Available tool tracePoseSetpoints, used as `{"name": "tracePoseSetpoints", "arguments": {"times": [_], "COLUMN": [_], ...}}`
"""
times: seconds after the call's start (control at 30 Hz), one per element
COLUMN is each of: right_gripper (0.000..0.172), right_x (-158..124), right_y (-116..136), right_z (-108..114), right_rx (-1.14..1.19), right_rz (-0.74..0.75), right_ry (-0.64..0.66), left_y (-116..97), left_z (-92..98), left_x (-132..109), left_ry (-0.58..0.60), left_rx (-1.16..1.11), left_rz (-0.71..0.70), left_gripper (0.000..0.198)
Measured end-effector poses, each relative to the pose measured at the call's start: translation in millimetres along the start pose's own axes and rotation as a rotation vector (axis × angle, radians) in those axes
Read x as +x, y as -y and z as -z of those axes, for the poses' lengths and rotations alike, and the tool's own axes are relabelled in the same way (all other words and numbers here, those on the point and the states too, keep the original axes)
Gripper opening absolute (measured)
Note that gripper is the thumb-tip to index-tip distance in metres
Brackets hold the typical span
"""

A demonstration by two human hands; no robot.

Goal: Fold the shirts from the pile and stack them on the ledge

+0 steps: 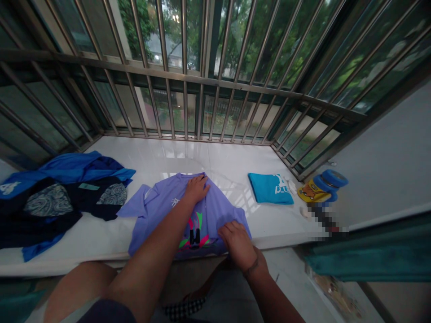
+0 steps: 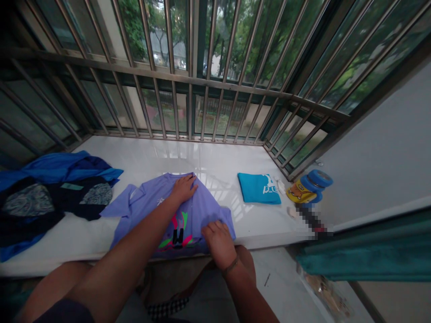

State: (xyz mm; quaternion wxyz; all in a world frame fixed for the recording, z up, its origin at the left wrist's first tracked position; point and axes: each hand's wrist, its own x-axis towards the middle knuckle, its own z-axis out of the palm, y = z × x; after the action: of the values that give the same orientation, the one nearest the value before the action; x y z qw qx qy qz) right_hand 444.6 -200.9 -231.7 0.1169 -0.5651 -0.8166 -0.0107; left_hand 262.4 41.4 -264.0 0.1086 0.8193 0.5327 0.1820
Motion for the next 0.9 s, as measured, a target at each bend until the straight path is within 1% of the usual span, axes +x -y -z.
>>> {"name": "tracePoseSetpoints", "arguments": {"times": [0.1,0.17,0.23,0.33,0.37,0.4,0.47,0.53,0.6,0.7,0.8,0.9], "right_gripper": [0.008,0.008,0.009,0.031,0.036,0.037,0.033,0.026,0.021,0.024,0.024,0.026], "right_x": [5,7,8,8,8,8,9,15,27,51,74,90], "right_y": [15,22,23,17,14,12,9,7,2,-12,-29,-44], "right_z": [5,8,10,12,12,11,10,9,10,9,5,0], "right_rx": [0.046,0.08,0.105,0.115,0.111,0.107,0.112,0.123,0.111,0.018,-0.093,-0.143], "right_rz": [0.013,0.042,0.036,-0.037,-0.054,-0.062,-0.068,-0.093,-0.151,-0.281,-0.424,-0.53], "right_ry": [-0.032,-0.018,-0.002,0.005,0.011,0.019,0.025,0.004,-0.029,-0.033,0.017,0.078], "left_y": [0,-1,-1,-1,-1,-2,-2,-2,-1,-1,-1,-2], "left_z": [1.5,2.5,4.1,7.0,7.7,8.3,9.1,9.7,10.3,11.5,13.3,15.1], "left_x": [-1,-2,-5,-6,-7,-7,-7,-7,-7,-8,-9,-9], "left_ry": [-0.027,-0.052,-0.08,-0.106,-0.106,-0.103,-0.093,-0.084,-0.078,-0.073,-0.07,-0.064], "left_rx": [-0.006,-0.018,-0.032,-0.052,-0.057,-0.062,-0.069,-0.074,-0.074,-0.07,-0.064,-0.059], "left_rz": [-0.01,-0.018,-0.025,-0.048,-0.062,-0.078,-0.105,-0.12,-0.126,-0.126,-0.124,-0.131], "left_gripper": [0.048,0.048,0.048,0.043,0.041,0.038,0.035,0.033,0.03,0.027,0.025,0.025]}}
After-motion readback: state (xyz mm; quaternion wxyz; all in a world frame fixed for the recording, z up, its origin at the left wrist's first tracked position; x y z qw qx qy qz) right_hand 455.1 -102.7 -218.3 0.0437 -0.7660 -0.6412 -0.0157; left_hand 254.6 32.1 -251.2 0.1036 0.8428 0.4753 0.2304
